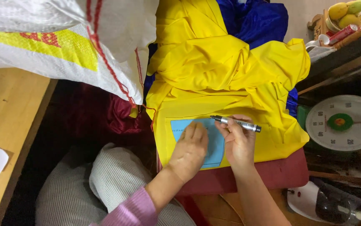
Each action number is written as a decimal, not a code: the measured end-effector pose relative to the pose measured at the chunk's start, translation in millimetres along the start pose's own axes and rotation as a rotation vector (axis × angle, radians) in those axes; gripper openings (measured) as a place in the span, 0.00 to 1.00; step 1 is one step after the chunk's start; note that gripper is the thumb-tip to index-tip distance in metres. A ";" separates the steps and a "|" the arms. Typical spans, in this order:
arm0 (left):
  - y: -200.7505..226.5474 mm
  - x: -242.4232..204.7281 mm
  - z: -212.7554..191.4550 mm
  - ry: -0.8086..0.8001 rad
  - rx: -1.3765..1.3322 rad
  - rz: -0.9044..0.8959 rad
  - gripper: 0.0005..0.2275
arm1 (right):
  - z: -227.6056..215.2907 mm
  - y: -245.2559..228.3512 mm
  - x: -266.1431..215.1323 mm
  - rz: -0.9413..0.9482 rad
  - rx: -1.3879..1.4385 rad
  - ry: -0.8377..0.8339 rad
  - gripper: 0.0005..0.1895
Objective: Smoothing out yellow fabric and tracing a blue pattern piece onto it using a marker on a sewing workstation.
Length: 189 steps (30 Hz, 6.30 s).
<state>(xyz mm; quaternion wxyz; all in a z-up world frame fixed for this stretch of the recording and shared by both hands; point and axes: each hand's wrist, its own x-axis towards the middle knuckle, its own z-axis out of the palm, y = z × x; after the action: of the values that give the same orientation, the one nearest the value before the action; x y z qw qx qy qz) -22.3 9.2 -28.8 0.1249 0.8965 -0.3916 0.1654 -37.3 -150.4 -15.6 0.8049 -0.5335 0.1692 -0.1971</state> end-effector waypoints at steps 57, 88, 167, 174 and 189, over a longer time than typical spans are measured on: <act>-14.2 -25.4 -41.2 -0.069 0.080 -0.205 0.29 | 61.2 6.7 18.3 0.130 -0.302 -0.277 0.11; -5.0 -13.4 -33.2 -0.503 0.117 -0.146 0.29 | 33.6 -4.7 24.2 0.074 -0.395 -0.227 0.11; 9.2 54.2 -55.1 -0.708 0.111 0.252 0.32 | -37.4 -14.4 45.5 -0.092 -0.435 0.005 0.13; 0.3 60.8 -51.8 -0.781 -0.011 0.223 0.34 | -39.0 -25.7 38.4 -0.116 -0.388 0.036 0.15; 0.8 59.1 -46.5 -0.717 -0.074 0.179 0.34 | -51.2 -19.4 34.8 -0.174 -0.535 -0.034 0.13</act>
<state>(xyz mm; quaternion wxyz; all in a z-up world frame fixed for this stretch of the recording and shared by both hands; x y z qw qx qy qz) 5.7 -14.0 37.1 -0.0029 0.8546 -0.4930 -0.1631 -34.6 -215.1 -18.9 0.6183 -0.7427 0.1553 -0.2048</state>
